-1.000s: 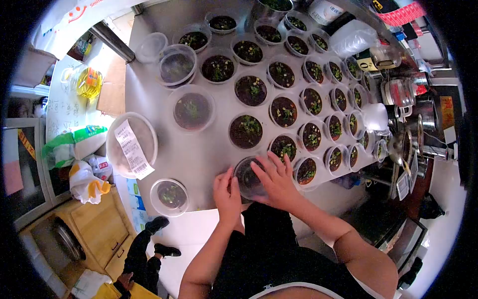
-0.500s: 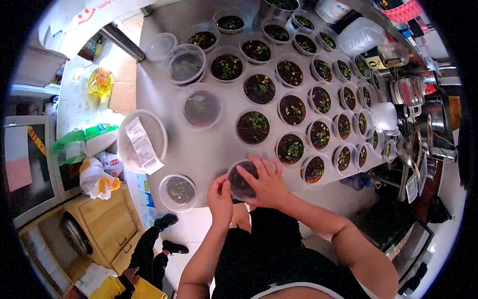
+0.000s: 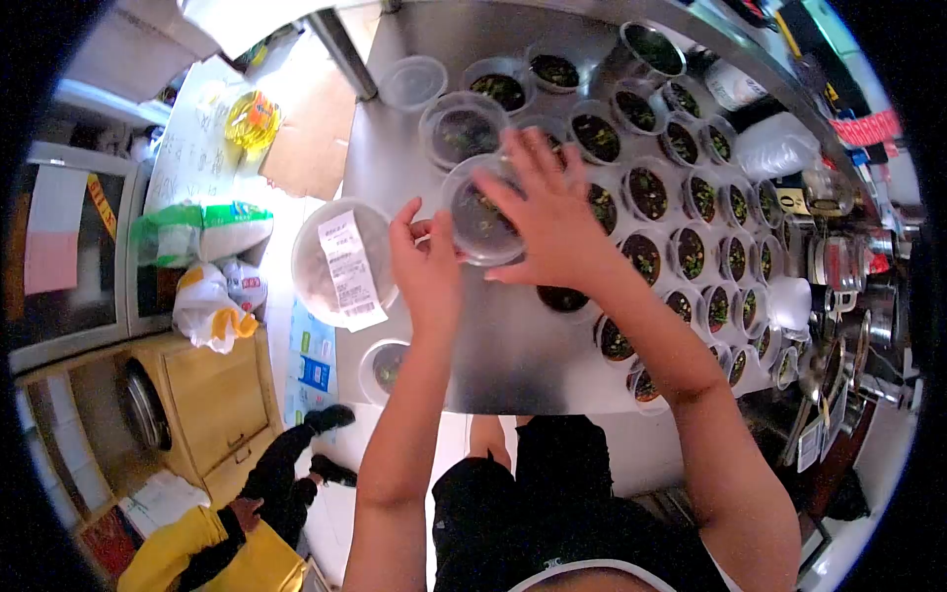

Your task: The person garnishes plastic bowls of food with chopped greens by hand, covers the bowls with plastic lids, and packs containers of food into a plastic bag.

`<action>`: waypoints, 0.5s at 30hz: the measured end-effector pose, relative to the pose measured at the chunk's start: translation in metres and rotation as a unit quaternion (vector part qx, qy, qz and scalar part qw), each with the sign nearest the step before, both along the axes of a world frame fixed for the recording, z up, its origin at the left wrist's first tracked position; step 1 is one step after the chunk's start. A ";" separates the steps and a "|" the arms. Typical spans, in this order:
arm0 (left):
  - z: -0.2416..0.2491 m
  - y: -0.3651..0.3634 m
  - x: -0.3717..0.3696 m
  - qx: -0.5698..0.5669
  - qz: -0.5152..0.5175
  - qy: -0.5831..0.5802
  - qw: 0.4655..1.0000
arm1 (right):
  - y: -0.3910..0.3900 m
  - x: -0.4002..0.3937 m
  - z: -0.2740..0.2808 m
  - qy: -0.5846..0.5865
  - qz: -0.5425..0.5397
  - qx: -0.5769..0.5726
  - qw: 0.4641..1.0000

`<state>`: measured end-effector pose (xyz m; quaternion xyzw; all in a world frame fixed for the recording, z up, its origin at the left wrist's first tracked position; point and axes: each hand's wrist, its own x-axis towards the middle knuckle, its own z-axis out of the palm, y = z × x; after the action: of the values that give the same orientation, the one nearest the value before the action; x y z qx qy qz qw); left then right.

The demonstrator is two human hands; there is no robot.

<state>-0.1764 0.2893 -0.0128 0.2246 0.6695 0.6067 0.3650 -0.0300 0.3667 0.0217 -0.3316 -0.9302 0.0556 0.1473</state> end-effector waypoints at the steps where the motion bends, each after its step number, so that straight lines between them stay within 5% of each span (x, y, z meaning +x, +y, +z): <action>1: -0.002 -0.020 -0.004 0.018 -0.009 0.073 0.997 | -0.011 0.005 0.009 0.027 -0.001 -0.006 1.000; 3: -0.003 -0.085 -0.015 0.056 -0.028 0.224 0.973 | -0.037 0.015 0.022 0.088 -0.001 -0.013 0.996; 5: -0.008 -0.159 -0.046 0.085 -0.014 0.425 0.901 | -0.082 0.022 -0.022 0.192 0.106 -0.091 0.971; 6: -0.016 -0.182 -0.054 0.007 0.000 0.411 0.912 | -0.112 0.014 -0.040 0.159 0.117 -0.204 0.959; 8: -0.040 -0.218 -0.066 -0.148 0.032 0.370 0.917 | -0.164 -0.016 -0.064 0.141 0.115 -0.324 0.928; 11: -0.074 -0.232 -0.073 -0.174 -0.006 0.135 0.975 | -0.196 -0.061 -0.078 0.143 0.096 -0.307 0.936; 12: -0.078 -0.229 -0.068 -0.154 0.011 0.165 0.974 | -0.197 -0.069 -0.076 0.111 0.094 -0.279 0.949; 15: -0.079 -0.226 -0.046 -0.148 0.010 -0.149 0.978 | -0.186 -0.067 -0.068 0.017 0.065 -0.236 0.969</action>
<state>-0.2220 0.0630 -0.0916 0.0687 0.6920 0.5310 0.4841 -0.0966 0.1803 -0.0459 -0.2950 -0.9075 0.2889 0.0765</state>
